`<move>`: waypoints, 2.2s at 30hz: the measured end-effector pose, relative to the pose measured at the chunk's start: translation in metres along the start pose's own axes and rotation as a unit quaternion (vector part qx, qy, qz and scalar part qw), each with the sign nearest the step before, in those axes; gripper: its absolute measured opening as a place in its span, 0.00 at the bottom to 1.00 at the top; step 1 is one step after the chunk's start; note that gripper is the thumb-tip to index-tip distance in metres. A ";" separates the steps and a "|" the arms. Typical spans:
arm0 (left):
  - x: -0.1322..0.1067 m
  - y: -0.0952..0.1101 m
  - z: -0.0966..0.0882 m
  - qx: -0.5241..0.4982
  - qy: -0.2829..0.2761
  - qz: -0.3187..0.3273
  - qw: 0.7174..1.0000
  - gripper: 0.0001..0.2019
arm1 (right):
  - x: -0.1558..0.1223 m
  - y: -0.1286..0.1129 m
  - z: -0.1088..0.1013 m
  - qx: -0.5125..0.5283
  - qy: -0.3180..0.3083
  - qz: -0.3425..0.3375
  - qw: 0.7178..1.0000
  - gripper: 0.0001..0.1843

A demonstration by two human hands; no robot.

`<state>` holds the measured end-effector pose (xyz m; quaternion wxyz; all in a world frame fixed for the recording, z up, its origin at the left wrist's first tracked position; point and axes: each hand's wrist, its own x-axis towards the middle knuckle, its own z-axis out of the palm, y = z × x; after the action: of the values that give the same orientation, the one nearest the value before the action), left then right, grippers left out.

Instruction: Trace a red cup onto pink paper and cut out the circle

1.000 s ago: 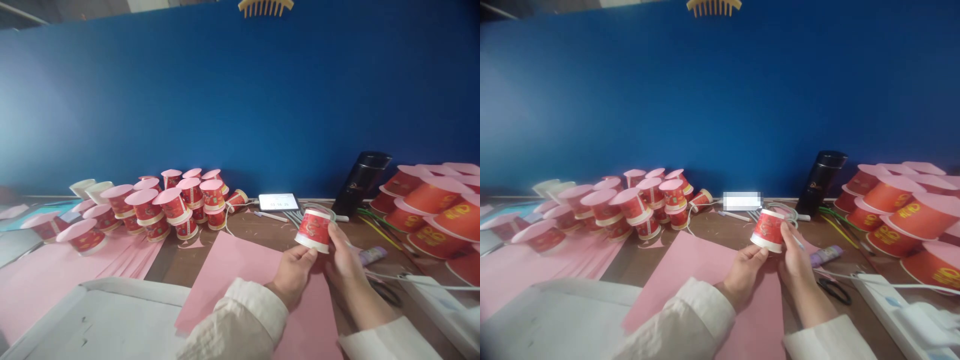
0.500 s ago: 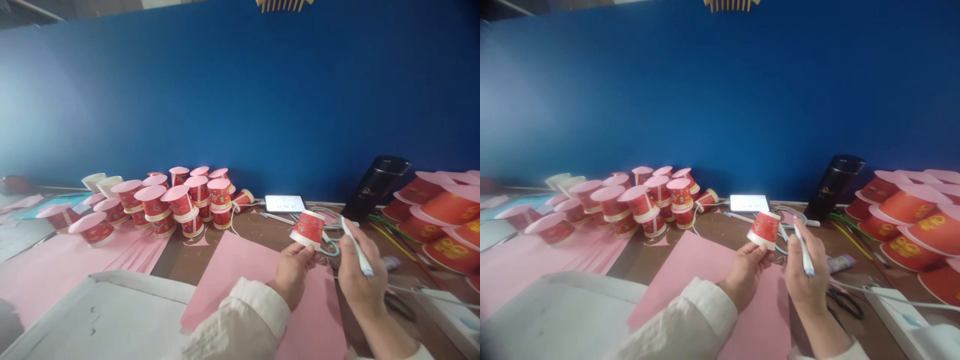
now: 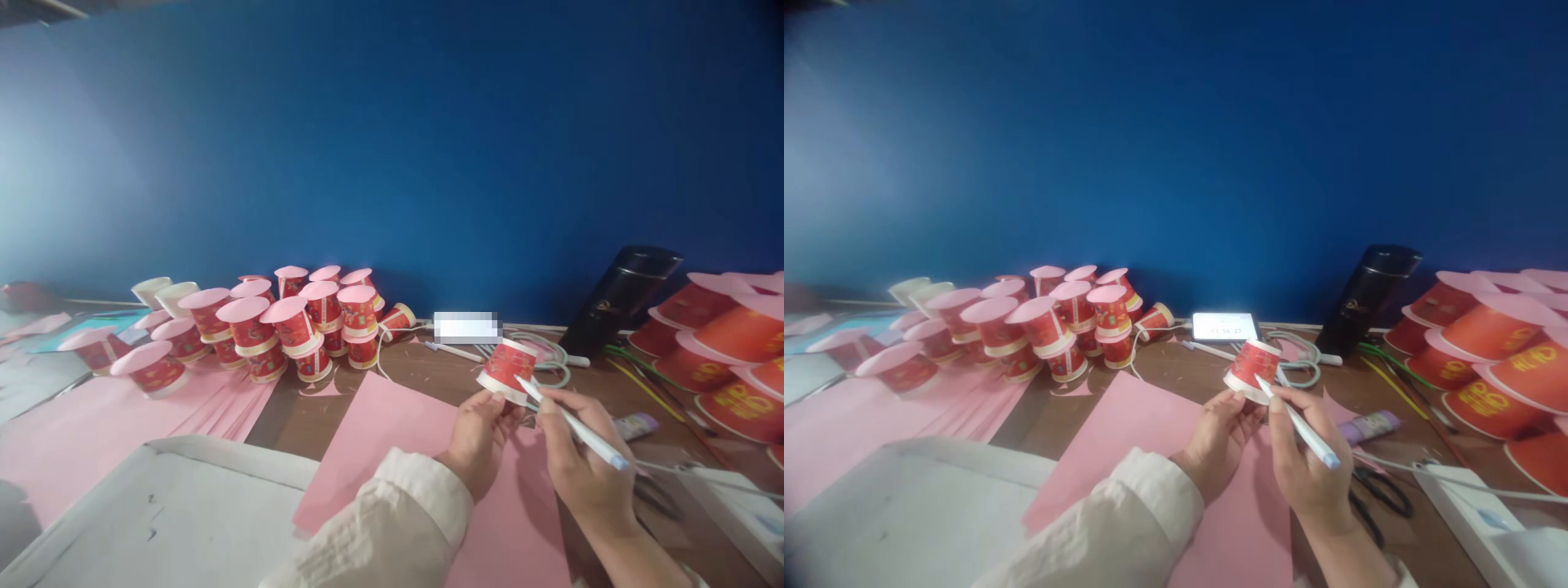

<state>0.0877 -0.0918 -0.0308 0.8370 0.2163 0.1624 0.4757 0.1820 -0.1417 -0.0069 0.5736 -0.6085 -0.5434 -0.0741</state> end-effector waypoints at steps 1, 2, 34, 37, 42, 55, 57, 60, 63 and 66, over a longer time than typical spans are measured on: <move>0.000 0.000 0.000 0.000 -0.002 0.000 1.000 0.17 | 0.000 0.000 0.000 -0.001 -0.004 -0.005 1.000 0.11; 0.000 0.000 0.000 0.000 -0.005 -0.001 1.000 0.17 | 0.000 0.000 0.001 -0.001 -0.007 -0.010 1.000 0.11; 0.001 0.000 0.002 -0.038 0.031 -0.011 0.999 0.15 | -0.004 0.008 0.005 -0.075 -0.013 -0.103 0.992 0.10; 0.002 -0.001 0.002 -0.035 0.027 -0.010 0.999 0.16 | -0.004 0.010 0.005 -0.080 -0.013 -0.104 0.991 0.10; 0.004 -0.002 0.000 -0.030 0.017 -0.005 0.999 0.17 | -0.004 0.010 0.005 -0.084 -0.019 -0.115 0.990 0.10; 0.003 -0.001 0.002 -0.024 0.014 0.000 1.000 0.16 | -0.002 0.005 0.005 -0.105 -0.031 -0.082 0.991 0.16; 0.002 0.000 0.004 -0.023 0.014 0.003 1.000 0.16 | -0.002 0.005 0.005 -0.106 -0.030 -0.081 0.991 0.16; 0.001 0.001 0.005 -0.022 0.021 -0.001 1.000 0.16 | -0.002 0.004 0.005 -0.109 -0.025 -0.086 0.990 0.15; 0.000 0.001 0.004 -0.023 0.019 -0.008 1.000 0.17 | -0.002 0.005 0.005 -0.111 -0.016 -0.099 0.989 0.14; -0.001 0.002 0.005 -0.021 0.012 -0.009 1.000 0.17 | -0.002 0.006 0.005 -0.109 -0.015 -0.102 0.989 0.13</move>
<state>0.0879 -0.0925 -0.0253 0.8436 0.1913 0.1638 0.4742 0.1832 -0.1377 -0.0138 0.4852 -0.6094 -0.6000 -0.1820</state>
